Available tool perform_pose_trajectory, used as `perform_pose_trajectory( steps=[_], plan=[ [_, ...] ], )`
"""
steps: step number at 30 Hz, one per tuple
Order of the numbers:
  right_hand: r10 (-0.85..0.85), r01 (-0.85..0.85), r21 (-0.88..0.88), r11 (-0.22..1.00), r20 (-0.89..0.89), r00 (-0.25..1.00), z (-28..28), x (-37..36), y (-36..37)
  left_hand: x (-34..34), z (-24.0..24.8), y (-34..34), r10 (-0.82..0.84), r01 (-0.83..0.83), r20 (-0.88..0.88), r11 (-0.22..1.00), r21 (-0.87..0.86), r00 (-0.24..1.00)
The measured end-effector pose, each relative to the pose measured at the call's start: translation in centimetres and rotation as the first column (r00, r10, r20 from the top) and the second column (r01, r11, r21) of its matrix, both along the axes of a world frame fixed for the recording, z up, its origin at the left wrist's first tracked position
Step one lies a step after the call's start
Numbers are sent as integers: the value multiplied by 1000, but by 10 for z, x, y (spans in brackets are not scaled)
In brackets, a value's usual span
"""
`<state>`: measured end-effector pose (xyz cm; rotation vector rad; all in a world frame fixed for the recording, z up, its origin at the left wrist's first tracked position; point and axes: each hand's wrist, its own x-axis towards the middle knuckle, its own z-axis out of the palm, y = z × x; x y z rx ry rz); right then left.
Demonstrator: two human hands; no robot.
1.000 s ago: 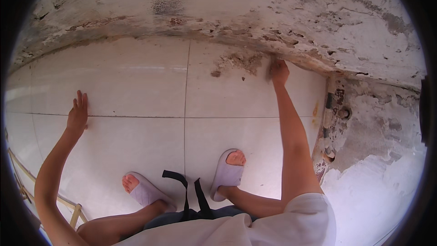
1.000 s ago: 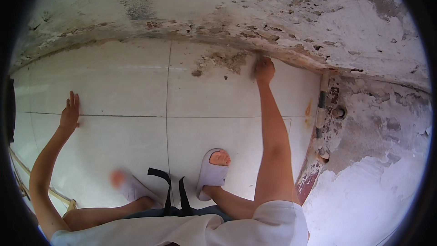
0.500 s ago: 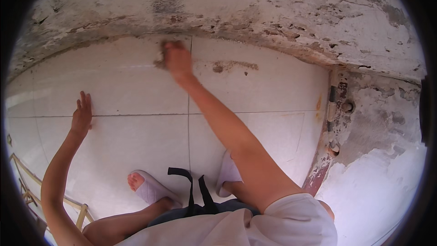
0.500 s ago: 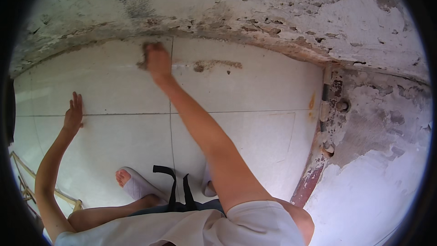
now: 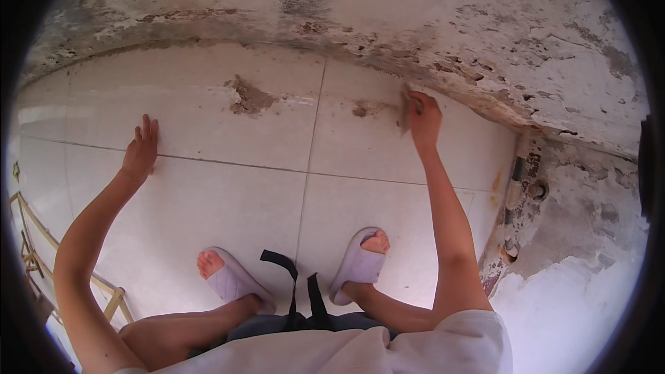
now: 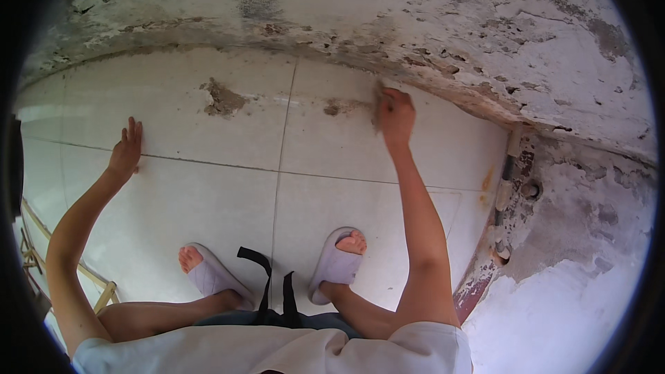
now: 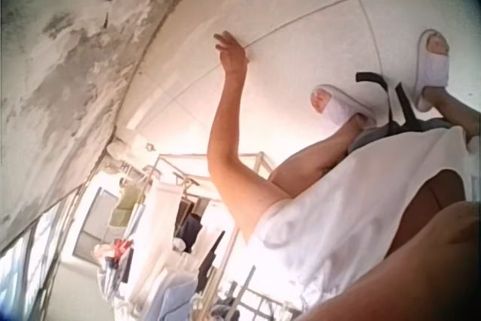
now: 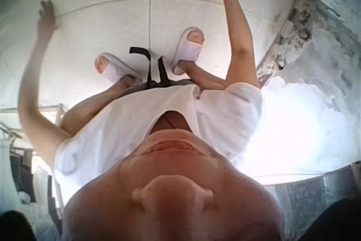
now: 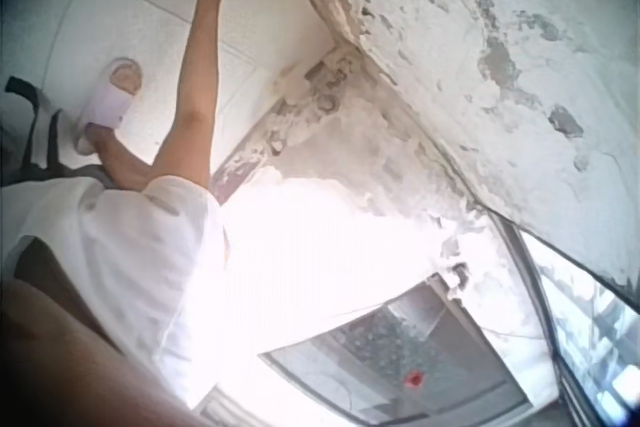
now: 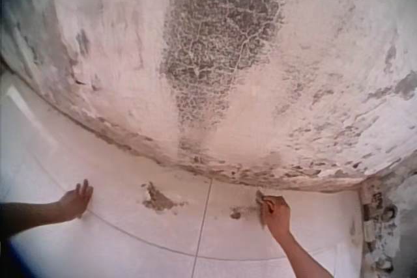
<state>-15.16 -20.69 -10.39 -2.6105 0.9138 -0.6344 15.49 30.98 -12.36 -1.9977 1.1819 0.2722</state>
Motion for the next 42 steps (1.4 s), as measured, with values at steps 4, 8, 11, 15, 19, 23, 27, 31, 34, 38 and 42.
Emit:
perform_pose_trajectory(
  steps=[4, 8, 11, 15, 19, 23, 27, 31, 34, 38, 42],
  plan=[
    [-371, 373, 23, 928, -60, 927, -36, -29, -52, -3, 0, -12, 23, -23, -31, 1000, -10, 999],
    [-297, 288, 183, 940, 23, 955, -59, 51, 5, -6, 5, -20, 17, -16, -37, 1000, 20, 999],
    [48, -82, 337, 938, 108, 993, -42, 127, 97, -5, 1, -18, 17, -17, -27, 1000, 10, 999],
    [110, -181, 447, 876, 181, 977, 6, 109, 126, -2, 4, -5, 22, -22, -17, 1000, 14, 1000],
    [-124, 115, 119, 986, 72, 990, -8, 26, 30, -3, 12, -11, 6, -5, -23, 1000, 23, 1000],
    [-391, 376, 153, 914, 82, 917, -51, 41, 9, -4, 5, -14, -24, 24, -17, 1000, 5, 1000],
    [-378, 362, 112, 925, 205, 903, -79, 131, 74, -6, 0, -25, -19, 19, -7, 999, 42, 1000],
    [-121, 60, 633, 772, 53, 991, -36, 130, 115, -1, 2, 0, -7, 5, 19, 998, 67, 1000],
    [-78, 65, 498, 865, 6, 997, 7, 74, 81, -3, 16, -11, -6, 7, -14, 996, 89, 1000],
    [-166, 164, -24, 986, -100, 981, 15, -27, -17, -2, 11, -12, -37, 36, 11, 997, 65, 999],
    [-274, 261, -91, 961, -198, 941, -17, -64, -38, -4, 5, -17, -55, 54, 12, 997, 56, 998]
  ],
)
